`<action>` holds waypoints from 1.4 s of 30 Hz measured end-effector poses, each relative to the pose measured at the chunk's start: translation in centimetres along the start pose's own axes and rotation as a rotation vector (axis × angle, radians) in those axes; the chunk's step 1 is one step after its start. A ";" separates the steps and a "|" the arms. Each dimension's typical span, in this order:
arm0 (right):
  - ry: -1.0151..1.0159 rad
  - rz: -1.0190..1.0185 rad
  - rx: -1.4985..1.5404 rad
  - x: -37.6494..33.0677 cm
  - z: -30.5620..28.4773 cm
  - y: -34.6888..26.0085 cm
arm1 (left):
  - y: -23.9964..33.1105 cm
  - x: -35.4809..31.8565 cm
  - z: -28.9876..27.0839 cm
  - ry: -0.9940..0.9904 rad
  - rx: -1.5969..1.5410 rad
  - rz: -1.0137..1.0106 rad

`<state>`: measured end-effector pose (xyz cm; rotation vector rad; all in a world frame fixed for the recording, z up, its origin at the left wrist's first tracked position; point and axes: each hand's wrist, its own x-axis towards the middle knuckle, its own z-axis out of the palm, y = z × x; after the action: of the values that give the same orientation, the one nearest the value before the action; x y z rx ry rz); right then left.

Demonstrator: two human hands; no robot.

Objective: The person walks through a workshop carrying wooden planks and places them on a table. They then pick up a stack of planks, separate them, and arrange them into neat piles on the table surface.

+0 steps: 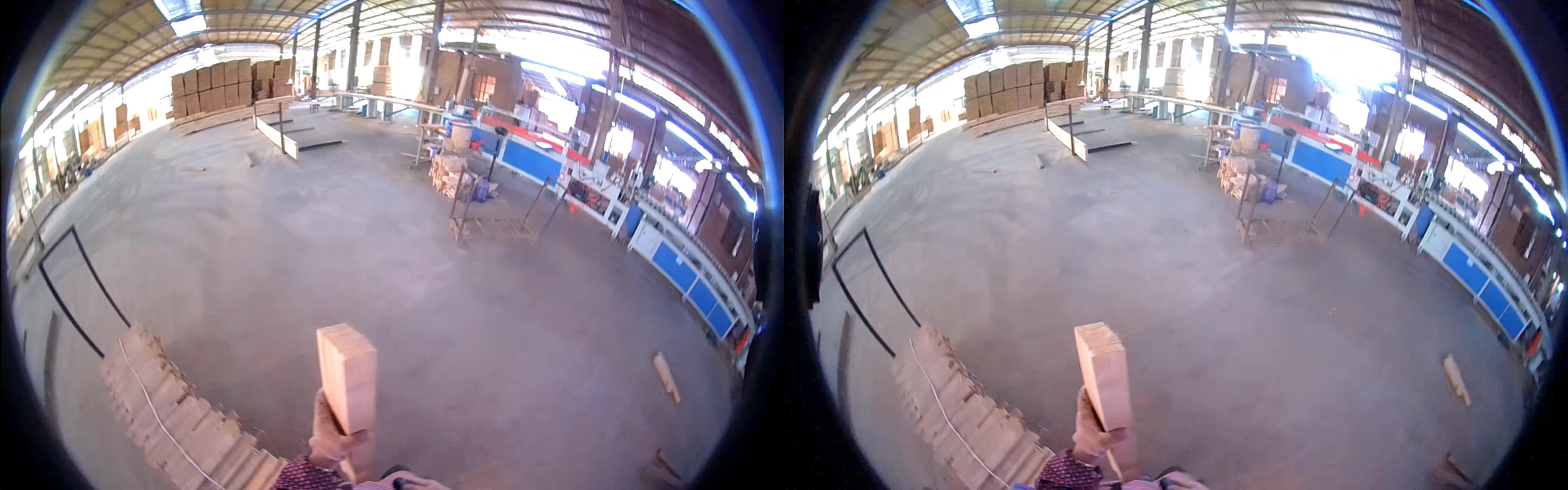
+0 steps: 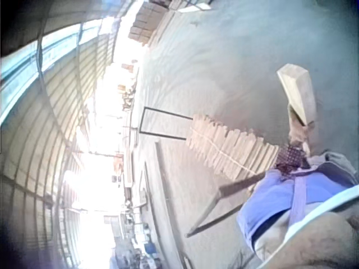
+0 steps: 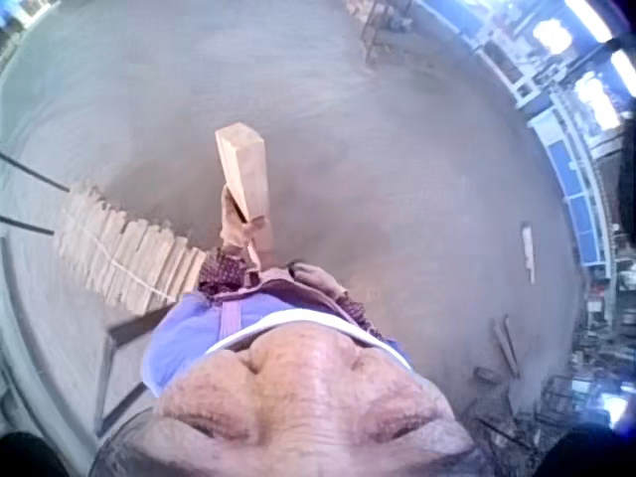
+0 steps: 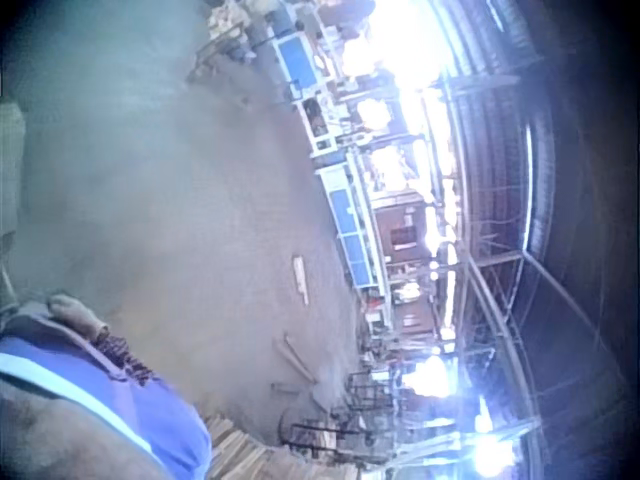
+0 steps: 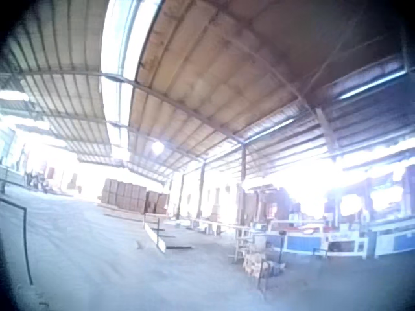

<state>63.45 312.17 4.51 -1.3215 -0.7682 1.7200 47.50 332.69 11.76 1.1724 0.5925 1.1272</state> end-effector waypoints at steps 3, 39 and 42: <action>0.198 -0.024 0.334 3.2 -1.9 -3.0 | -0.5 5.4 0.5 -0.059 0.020 0.036; 0.751 0.083 0.613 63.5 -35.8 -41.0 | -14.2 81.2 -12.1 0.315 0.153 -0.007; 0.825 0.132 0.581 69.8 -39.3 -42.6 | -17.8 86.3 -14.5 0.354 0.186 -0.023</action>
<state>103.24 393.37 -2.49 -1.4806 0.2758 1.1674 74.05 417.77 5.40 1.1258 0.9978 1.2915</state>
